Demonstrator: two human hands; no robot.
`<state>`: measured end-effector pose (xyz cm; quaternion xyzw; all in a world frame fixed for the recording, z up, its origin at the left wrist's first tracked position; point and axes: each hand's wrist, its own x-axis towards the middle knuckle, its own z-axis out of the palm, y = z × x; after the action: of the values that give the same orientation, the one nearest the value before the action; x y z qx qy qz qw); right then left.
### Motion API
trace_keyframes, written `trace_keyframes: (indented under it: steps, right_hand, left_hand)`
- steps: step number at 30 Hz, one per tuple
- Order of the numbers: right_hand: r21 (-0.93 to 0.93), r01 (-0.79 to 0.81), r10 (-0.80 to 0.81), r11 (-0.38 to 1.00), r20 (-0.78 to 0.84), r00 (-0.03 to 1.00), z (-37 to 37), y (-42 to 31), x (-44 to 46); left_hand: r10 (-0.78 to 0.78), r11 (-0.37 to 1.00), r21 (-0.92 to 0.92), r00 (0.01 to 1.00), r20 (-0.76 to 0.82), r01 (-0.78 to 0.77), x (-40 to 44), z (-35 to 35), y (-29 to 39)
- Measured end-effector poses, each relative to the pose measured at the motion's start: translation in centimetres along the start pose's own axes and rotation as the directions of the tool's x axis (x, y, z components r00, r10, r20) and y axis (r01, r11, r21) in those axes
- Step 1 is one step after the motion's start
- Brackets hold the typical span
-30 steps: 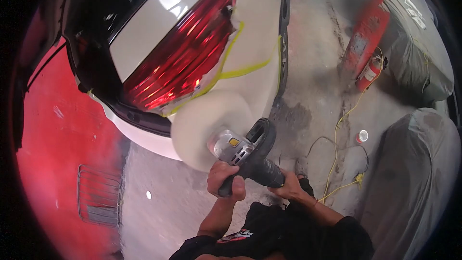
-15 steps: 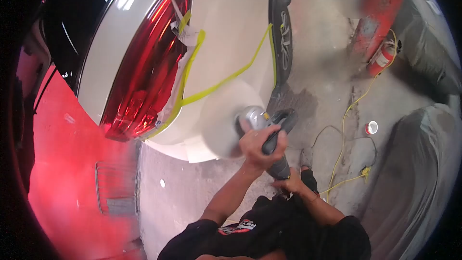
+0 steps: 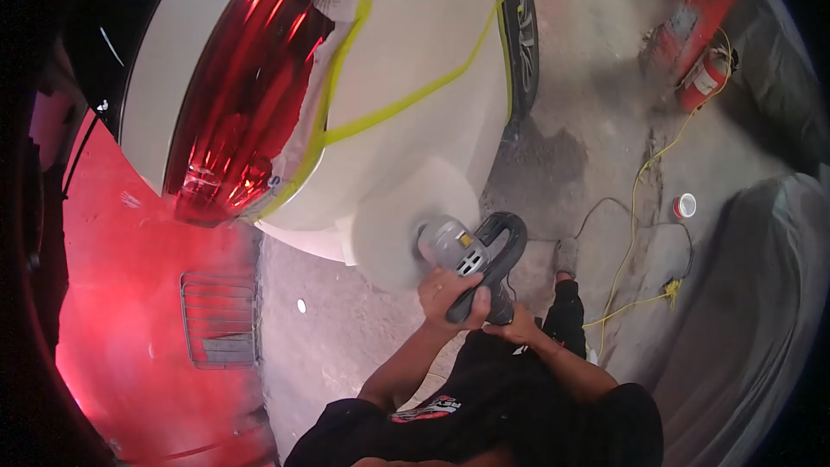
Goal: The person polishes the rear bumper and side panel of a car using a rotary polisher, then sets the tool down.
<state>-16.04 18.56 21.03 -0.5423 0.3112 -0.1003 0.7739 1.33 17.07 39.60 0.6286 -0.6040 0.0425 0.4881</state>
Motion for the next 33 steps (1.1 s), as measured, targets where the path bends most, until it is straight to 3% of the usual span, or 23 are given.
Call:
trace_keyframes:
  steps: [3, 6, 8, 9, 14, 16, 17, 19, 21, 22, 24, 25, 30, 32, 33]
  right_hand:
    - [0.048, 0.044, -0.043, 0.998, -0.02, 0.999, 0.8, 1.5, 0.5]
    - [-0.14, -0.045, 0.044, 0.989, -0.01, 0.999, -0.1, -1.0, -0.8]
    - [-0.431, -0.123, 0.143, 0.894, 0.014, 0.99, -0.5, -3.0, -1.3]
    - [-0.51, -0.083, 0.087, 0.856, -0.015, 0.996, -0.6, -3.4, -1.5]
    - [-0.609, -0.087, 0.094, 0.788, -0.021, 0.995, 0.1, -5.8, -2.2]
    - [-0.57, -0.024, 0.094, 0.821, 0.094, 0.991, 0.5, -6.4, -2.4]
    - [-0.548, -0.163, 0.242, 0.82, 0.074, 0.967, 0.8, -5.9, -2.7]
    - [-0.483, -0.146, 0.196, 0.863, 0.054, 0.979, 1.2, -4.4, -3.4]
    - [-0.406, -0.145, 0.163, 0.902, 0.009, 0.987, 1.4, -2.7, -4.0]
    - [-0.388, -0.145, 0.161, 0.91, 0.009, 0.987, 0.8, -2.3, -4.3]
    - [-0.308, -0.179, 0.18, 0.934, -0.025, 0.983, -0.1, -1.3, -4.6]
    - [-0.248, -0.272, 0.271, 0.93, -0.037, 0.962, -0.9, -2.2, -4.6]
    - [-0.035, -0.322, 0.322, 0.946, 0.0, 0.947, -5.0, -0.7, -3.2]
    - [0.038, -0.242, 0.241, 0.97, 0.033, 0.97, -6.7, -0.3, -1.8]
    - [0.069, -0.334, 0.331, 0.94, 0.049, 0.942, -7.4, -1.5, -1.2]
  left_hand:
    - [0.021, 0.999, -0.033, 0.999, -0.046, -0.022, -3.1, -2.7, -0.8]
    - [-0.037, 0.998, -0.063, 0.988, -0.153, 0.028, -7.2, -4.1, -1.4]
    - [-0.103, 0.99, -0.119, 0.969, -0.225, 0.078, -8.9, -4.6, -1.9]
    - [-0.098, 0.989, -0.138, 0.944, -0.315, 0.057, -9.0, -4.5, -2.1]
    - [-0.203, 0.974, -0.195, 0.817, -0.54, 0.113, -10.5, -5.3, -2.1]
    - [-0.226, 0.971, -0.185, 0.831, -0.508, 0.151, -10.8, -5.6, -1.5]
    - [-0.226, 0.971, -0.184, 0.84, -0.493, 0.153, -10.7, -5.7, -1.5]
    - [-0.222, 0.971, -0.181, 0.86, -0.46, 0.154, -10.5, -5.8, -1.3]
    - [-0.193, 0.977, -0.135, 0.951, -0.243, 0.164, -9.9, -5.8, -0.9]
    - [-0.188, 0.978, -0.128, 0.956, -0.226, 0.162, -9.3, -5.2, -0.8]
    - [-0.16, 0.983, -0.119, 0.974, -0.162, 0.141, -7.5, -3.1, -0.6]
    - [-0.149, 0.983, -0.127, 0.975, -0.163, 0.129, -6.4, -1.9, -0.4]
    - [-0.185, 0.978, -0.094, 0.983, -0.008, 0.184, -1.5, 3.8, -0.4]
    - [-0.169, 0.985, -0.017, 0.985, 0.033, 0.169, 0.8, 6.4, -0.8]
    - [-0.19, 0.982, 0.015, 0.98, 0.055, 0.189, 1.9, 7.4, -1.1]
